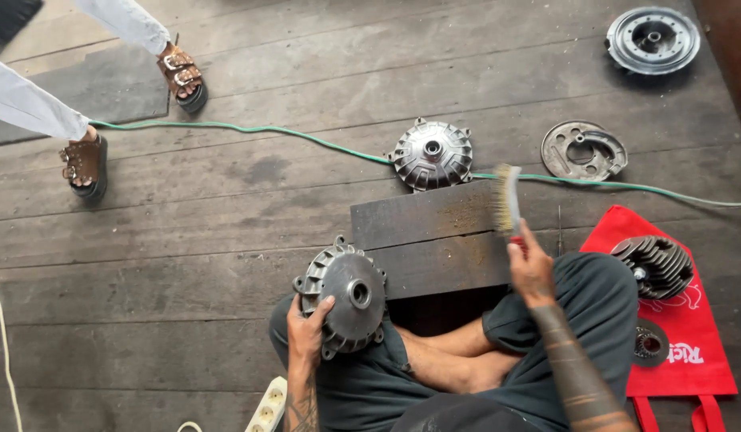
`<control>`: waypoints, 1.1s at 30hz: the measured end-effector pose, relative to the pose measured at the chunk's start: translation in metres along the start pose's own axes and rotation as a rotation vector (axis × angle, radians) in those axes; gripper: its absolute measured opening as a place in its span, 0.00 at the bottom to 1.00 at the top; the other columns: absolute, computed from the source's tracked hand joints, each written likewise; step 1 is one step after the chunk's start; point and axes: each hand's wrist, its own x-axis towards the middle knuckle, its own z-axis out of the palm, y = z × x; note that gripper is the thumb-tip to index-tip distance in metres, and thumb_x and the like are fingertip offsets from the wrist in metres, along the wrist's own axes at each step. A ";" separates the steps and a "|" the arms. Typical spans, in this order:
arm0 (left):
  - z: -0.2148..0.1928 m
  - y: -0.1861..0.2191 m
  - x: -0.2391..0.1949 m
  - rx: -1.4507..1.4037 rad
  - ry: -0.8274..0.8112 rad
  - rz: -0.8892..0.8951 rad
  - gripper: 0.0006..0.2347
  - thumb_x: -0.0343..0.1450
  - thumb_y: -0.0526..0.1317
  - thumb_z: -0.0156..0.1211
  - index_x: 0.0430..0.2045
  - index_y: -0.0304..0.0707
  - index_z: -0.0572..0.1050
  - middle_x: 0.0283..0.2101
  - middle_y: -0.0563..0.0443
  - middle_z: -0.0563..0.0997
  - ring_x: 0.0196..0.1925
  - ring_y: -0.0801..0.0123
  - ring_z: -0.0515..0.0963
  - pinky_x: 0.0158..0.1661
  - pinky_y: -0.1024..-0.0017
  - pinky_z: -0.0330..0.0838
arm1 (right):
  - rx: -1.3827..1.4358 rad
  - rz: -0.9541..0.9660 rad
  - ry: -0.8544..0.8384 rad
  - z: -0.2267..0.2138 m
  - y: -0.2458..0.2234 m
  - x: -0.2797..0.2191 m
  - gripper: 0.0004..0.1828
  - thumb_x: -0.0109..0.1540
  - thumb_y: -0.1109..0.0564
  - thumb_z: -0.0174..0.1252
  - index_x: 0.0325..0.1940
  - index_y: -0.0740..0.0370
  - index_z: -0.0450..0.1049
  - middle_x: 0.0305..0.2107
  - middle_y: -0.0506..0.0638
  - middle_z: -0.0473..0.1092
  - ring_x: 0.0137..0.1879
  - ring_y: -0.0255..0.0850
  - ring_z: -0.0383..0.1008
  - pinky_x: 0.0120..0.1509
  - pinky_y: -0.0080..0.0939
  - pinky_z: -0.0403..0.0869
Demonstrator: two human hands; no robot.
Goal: Cleaning a metal motorcycle engine cover using a wire brush while sitting on the floor.
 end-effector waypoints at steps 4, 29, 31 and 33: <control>0.005 0.002 -0.006 0.046 -0.020 0.065 0.14 0.62 0.38 0.70 0.40 0.34 0.80 0.39 0.46 0.85 0.39 0.68 0.81 0.42 0.70 0.77 | 0.083 -0.048 -0.206 0.058 -0.080 -0.042 0.32 0.63 0.47 0.48 0.73 0.28 0.64 0.42 0.46 0.81 0.42 0.49 0.79 0.53 0.46 0.71; 0.020 0.027 -0.035 0.193 -0.034 0.019 0.16 0.62 0.40 0.70 0.42 0.37 0.78 0.41 0.48 0.86 0.41 0.68 0.83 0.44 0.71 0.77 | -0.073 -0.036 -0.062 0.024 -0.050 -0.033 0.32 0.64 0.46 0.47 0.75 0.34 0.64 0.38 0.65 0.76 0.43 0.65 0.76 0.49 0.58 0.69; 0.025 0.032 -0.035 0.206 -0.043 0.026 0.16 0.62 0.40 0.70 0.43 0.37 0.78 0.42 0.48 0.86 0.42 0.68 0.83 0.45 0.71 0.77 | -0.067 -0.015 -0.167 0.047 -0.088 -0.051 0.32 0.63 0.45 0.47 0.73 0.27 0.64 0.33 0.69 0.75 0.39 0.65 0.76 0.46 0.57 0.70; 0.025 0.031 -0.037 0.206 -0.032 0.033 0.13 0.63 0.40 0.70 0.38 0.37 0.77 0.38 0.47 0.86 0.38 0.68 0.82 0.42 0.71 0.77 | -0.031 -0.219 -0.428 0.079 -0.107 -0.063 0.34 0.64 0.48 0.47 0.77 0.35 0.57 0.48 0.54 0.79 0.50 0.58 0.79 0.53 0.55 0.75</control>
